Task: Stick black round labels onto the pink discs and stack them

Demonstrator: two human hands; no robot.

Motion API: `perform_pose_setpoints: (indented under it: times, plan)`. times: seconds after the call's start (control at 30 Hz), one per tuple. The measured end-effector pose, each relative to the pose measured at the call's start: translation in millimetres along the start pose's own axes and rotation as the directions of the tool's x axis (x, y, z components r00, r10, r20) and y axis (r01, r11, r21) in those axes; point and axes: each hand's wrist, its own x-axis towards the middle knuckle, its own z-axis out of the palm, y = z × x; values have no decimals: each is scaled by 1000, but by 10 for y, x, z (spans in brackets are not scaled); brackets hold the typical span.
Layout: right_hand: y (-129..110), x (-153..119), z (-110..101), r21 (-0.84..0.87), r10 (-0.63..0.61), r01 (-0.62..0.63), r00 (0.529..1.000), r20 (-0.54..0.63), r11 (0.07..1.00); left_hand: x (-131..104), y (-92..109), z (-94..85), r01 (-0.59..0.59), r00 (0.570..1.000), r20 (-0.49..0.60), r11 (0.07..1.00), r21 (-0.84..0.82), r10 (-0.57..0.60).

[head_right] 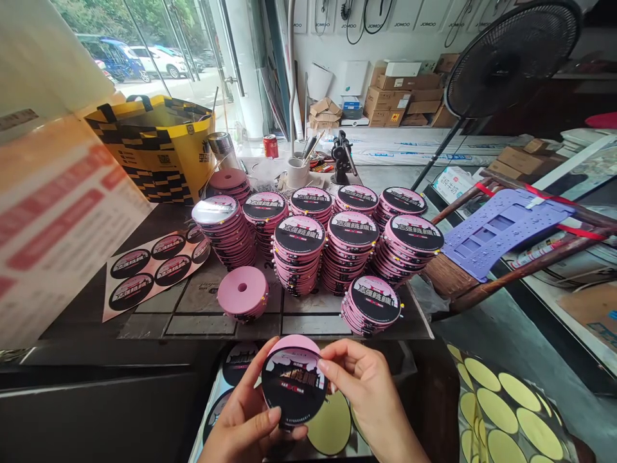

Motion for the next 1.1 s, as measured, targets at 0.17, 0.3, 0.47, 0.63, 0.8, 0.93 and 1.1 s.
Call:
perform_pose_setpoints:
  times: [0.17, 0.3, 0.47, 0.63, 0.8, 0.93, 1.1]
  plan:
    - [-39, -5, 28, -35, -30, 29, 999, -36, 999, -2, 10, 39, -13, 1000, 23, 1000, -8, 14]
    - [-44, -4, 45, -70, -71, 66, 996, -59, 995, 0, 0, 33, -37, 999, 37, 999, -8, 37]
    - [-42, -9, 62, -93, -98, 91, 992, -78, 992, 1, -15, 23, -57, 998, 40, 998, -6, 57]
    - [-75, -9, 81, -109, -104, 93, 990, -99, 990, -7, -12, 43, -74, 996, 57, 997, 14, 73]
    - [-108, -14, 108, -133, -97, 82, 989, -112, 988, -7, -18, 38, -90, 995, 38, 995, 44, 88]
    - [-59, -11, 79, -156, -116, 98, 987, -109, 983, -5, -35, 24, -115, 993, 33, 990, 76, 113]
    - [61, 2, 11, -244, -185, 174, 982, -22, 954, -29, -72, 57, -184, 983, 24, 974, 135, 182]
